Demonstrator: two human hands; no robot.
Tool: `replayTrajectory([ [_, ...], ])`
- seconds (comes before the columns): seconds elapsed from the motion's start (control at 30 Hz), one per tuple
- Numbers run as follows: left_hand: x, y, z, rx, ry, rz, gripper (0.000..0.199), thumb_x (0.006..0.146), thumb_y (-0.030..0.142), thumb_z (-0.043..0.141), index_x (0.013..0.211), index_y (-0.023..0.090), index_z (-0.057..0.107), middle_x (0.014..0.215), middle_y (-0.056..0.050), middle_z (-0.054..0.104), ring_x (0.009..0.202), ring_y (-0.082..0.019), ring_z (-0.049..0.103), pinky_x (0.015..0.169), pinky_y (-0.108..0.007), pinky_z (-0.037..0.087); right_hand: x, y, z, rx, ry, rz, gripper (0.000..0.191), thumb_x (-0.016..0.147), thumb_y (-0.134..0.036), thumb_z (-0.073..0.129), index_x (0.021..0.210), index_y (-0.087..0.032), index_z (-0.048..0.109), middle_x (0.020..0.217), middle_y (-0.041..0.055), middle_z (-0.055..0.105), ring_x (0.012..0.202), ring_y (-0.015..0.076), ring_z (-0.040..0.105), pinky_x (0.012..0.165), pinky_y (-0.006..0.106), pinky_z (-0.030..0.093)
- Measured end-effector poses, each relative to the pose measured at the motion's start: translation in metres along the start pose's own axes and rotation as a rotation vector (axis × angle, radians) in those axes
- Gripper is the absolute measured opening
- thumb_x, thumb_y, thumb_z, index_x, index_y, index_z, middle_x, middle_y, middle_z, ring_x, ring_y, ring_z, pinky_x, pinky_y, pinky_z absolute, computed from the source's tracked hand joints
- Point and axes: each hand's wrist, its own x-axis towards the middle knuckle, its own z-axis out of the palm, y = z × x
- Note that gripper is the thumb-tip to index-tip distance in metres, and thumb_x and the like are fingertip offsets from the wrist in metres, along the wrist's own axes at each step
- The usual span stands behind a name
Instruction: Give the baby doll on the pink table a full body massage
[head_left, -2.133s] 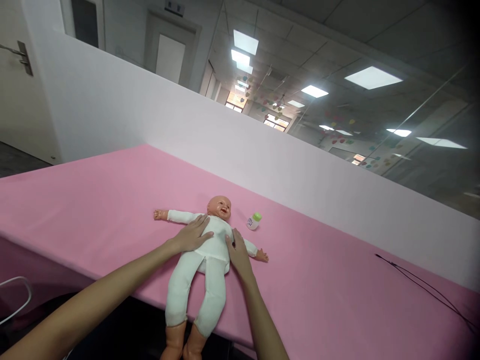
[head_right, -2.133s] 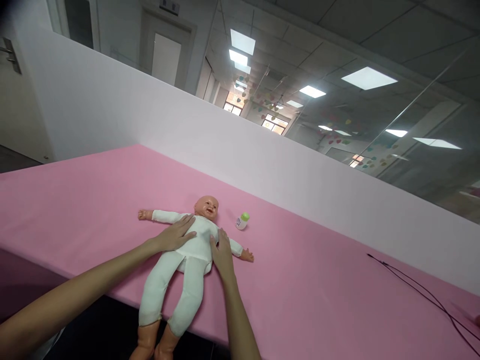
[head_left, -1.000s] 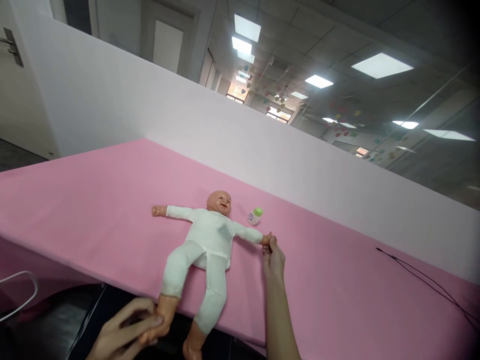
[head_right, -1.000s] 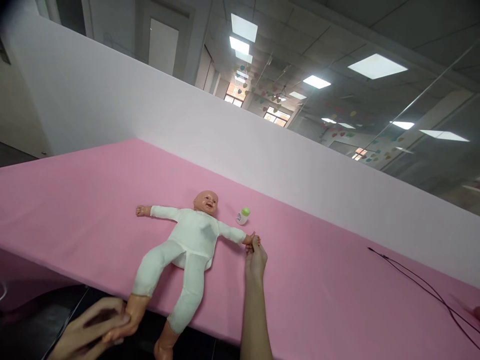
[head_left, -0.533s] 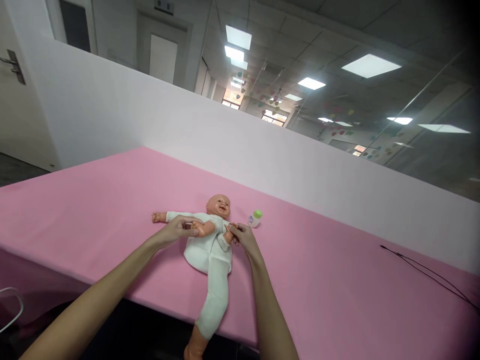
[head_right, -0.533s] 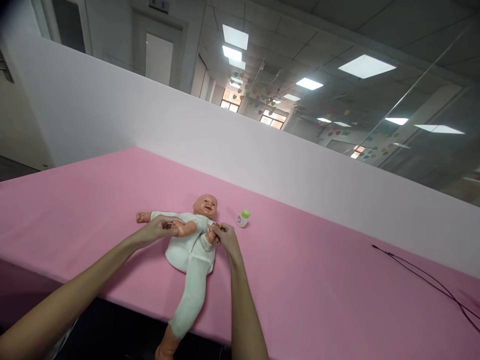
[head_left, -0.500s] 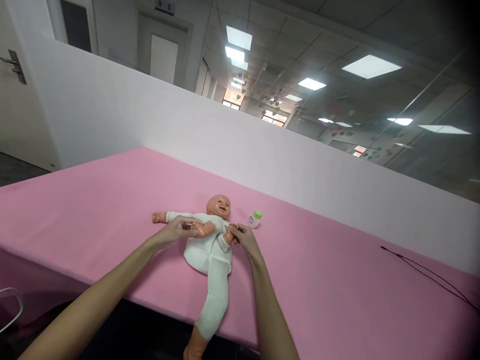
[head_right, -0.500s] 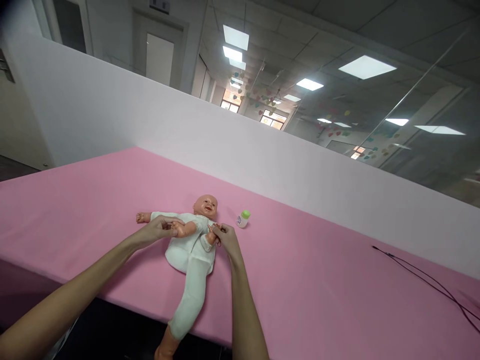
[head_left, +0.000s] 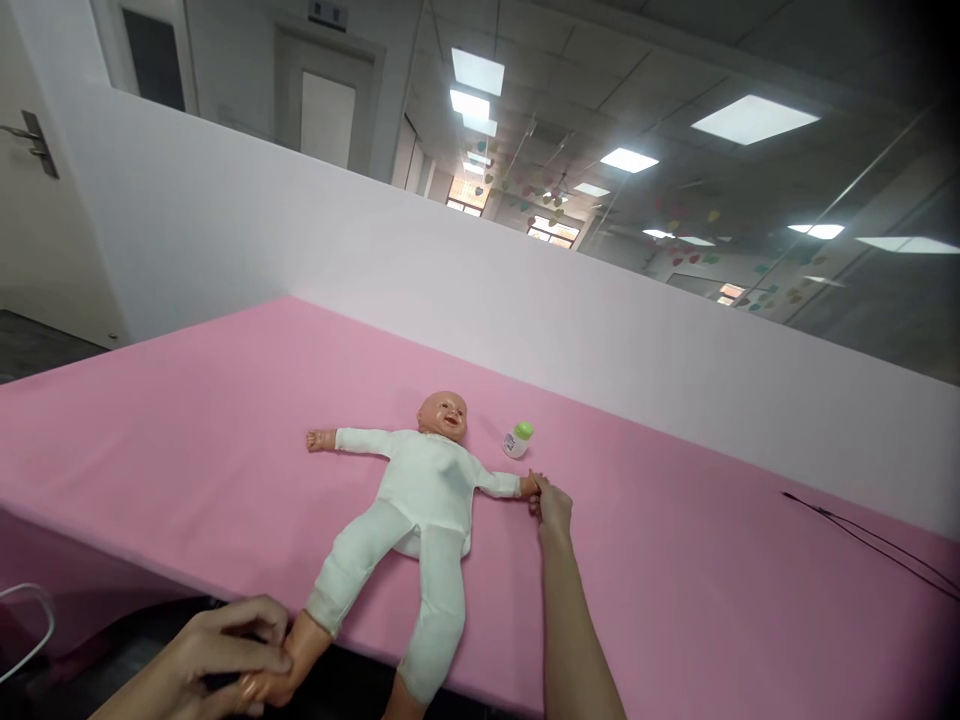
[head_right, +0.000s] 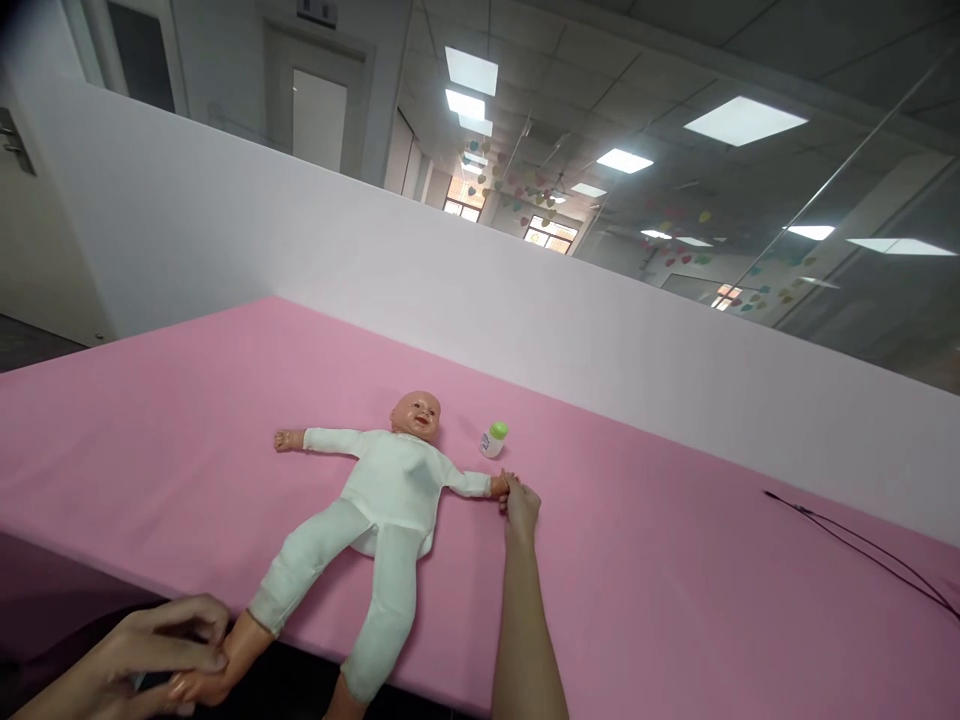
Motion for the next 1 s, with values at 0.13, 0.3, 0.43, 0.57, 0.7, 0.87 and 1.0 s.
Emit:
replayTrajectory([
  [0.13,0.009,0.0,0.004,-0.022,0.129,-0.003,0.009,0.081,0.032,0.082,0.089,0.03,0.085,0.089,-0.005,0.071,0.079,-0.02,0.069,0.072,-0.025,0.057,-0.01,-0.016,0.008,0.233,-0.05,0.007,0.032,0.059,-0.038,0.089,0.069,-0.018,0.066,0.053,-0.0052,0.055,0.043,0.0081,0.042,0.037,0.022,0.034],
  [0.3,0.083,0.016,0.007,-0.119,0.353,-0.107,0.02,0.075,0.033,0.086,0.093,0.026,0.085,0.105,-0.008,0.075,0.099,-0.026,0.071,0.08,-0.028,0.058,-0.04,-0.04,0.03,0.407,-0.354,0.039,0.032,0.065,-0.039,0.09,0.082,-0.02,0.071,0.065,-0.0051,0.059,0.047,0.0067,0.041,0.04,0.02,0.038],
  [0.43,0.155,0.018,0.02,-0.272,0.364,-0.135,0.033,0.078,0.04,0.082,0.105,0.021,0.082,0.113,-0.011,0.077,0.107,-0.03,0.071,0.092,-0.038,0.057,-0.07,-0.038,0.045,0.254,-0.632,0.015,0.033,0.072,-0.045,0.089,0.081,-0.018,0.071,0.066,-0.0038,0.06,0.052,0.0079,0.048,0.047,0.021,0.042],
  [0.57,0.188,0.02,0.03,-0.284,0.287,-0.122,0.032,0.083,0.043,0.079,0.103,0.019,0.082,0.113,-0.012,0.078,0.11,-0.032,0.069,0.1,-0.043,0.053,-0.087,-0.034,0.054,0.027,-0.811,-0.086,0.039,0.08,-0.051,0.083,0.069,-0.018,0.065,0.06,-0.0022,0.06,0.05,0.01,0.052,0.049,0.023,0.041],
  [0.7,0.165,0.029,0.022,-0.227,0.326,-0.123,0.03,0.081,0.039,0.08,0.105,0.022,0.083,0.114,-0.01,0.077,0.11,-0.03,0.07,0.094,-0.039,0.057,-0.074,-0.04,0.049,0.162,-0.606,-0.096,0.036,0.074,-0.049,0.087,0.073,-0.019,0.067,0.06,-0.0035,0.058,0.05,0.0091,0.049,0.047,0.022,0.04],
  [0.87,0.091,0.031,-0.001,-0.062,0.283,-0.08,0.023,0.073,0.037,0.086,0.093,0.025,0.085,0.104,-0.008,0.075,0.093,-0.026,0.072,0.077,-0.029,0.06,-0.034,-0.027,0.023,0.344,-0.088,0.054,0.027,0.068,-0.037,0.087,0.074,-0.02,0.068,0.057,-0.0046,0.058,0.047,0.009,0.046,0.042,0.023,0.04],
  [1.0,0.035,0.011,-0.004,0.035,0.006,-0.04,0.007,0.077,0.032,0.084,0.079,0.026,0.083,0.083,-0.004,0.072,0.072,-0.019,0.068,0.068,-0.024,0.057,-0.017,-0.007,0.007,0.126,0.027,0.087,0.033,0.068,-0.036,0.086,0.063,-0.021,0.057,0.047,-0.0055,0.052,0.041,0.0099,0.043,0.036,0.024,0.033],
])
